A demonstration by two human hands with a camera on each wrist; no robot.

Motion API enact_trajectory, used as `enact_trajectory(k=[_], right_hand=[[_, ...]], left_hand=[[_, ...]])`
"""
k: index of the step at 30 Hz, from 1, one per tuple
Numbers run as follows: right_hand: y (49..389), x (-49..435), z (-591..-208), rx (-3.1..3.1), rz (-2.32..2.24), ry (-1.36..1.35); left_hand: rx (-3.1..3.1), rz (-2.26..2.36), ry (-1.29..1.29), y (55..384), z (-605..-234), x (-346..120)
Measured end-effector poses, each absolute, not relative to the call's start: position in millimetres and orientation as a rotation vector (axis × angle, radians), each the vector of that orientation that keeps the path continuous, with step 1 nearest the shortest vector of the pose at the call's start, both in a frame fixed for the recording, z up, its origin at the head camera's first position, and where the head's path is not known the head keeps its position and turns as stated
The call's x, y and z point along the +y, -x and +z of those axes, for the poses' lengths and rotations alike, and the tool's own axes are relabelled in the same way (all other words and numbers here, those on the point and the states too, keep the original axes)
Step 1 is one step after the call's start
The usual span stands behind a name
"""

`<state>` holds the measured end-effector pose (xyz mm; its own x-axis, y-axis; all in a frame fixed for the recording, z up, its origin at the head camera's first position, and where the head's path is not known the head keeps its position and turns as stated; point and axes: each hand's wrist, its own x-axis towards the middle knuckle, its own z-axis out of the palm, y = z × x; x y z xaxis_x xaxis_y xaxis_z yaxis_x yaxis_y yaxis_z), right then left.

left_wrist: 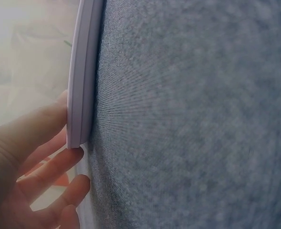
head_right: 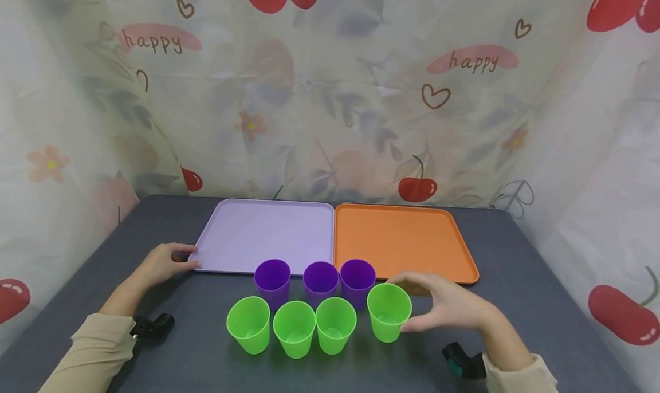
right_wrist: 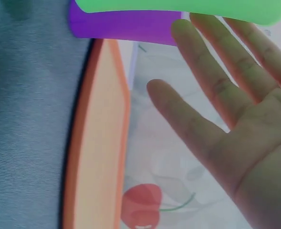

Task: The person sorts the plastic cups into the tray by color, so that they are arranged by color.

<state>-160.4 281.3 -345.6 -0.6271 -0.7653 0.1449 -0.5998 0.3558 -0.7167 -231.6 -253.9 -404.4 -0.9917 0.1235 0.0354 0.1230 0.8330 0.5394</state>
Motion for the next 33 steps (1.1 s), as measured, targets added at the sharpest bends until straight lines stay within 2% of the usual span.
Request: enact_trajectory(k=[15, 33], right_hand=[[164.0, 274.6, -305.3, 2.456, -1.256, 1.27], [191.4, 241.7, -272.6, 2.53, -1.176, 1.399]], left_hand=[[2.985, 0.861, -0.19, 232.8, -402.4, -255.8], [2.967, 0.869, -0.162, 233.0, -405.0, -256.7]])
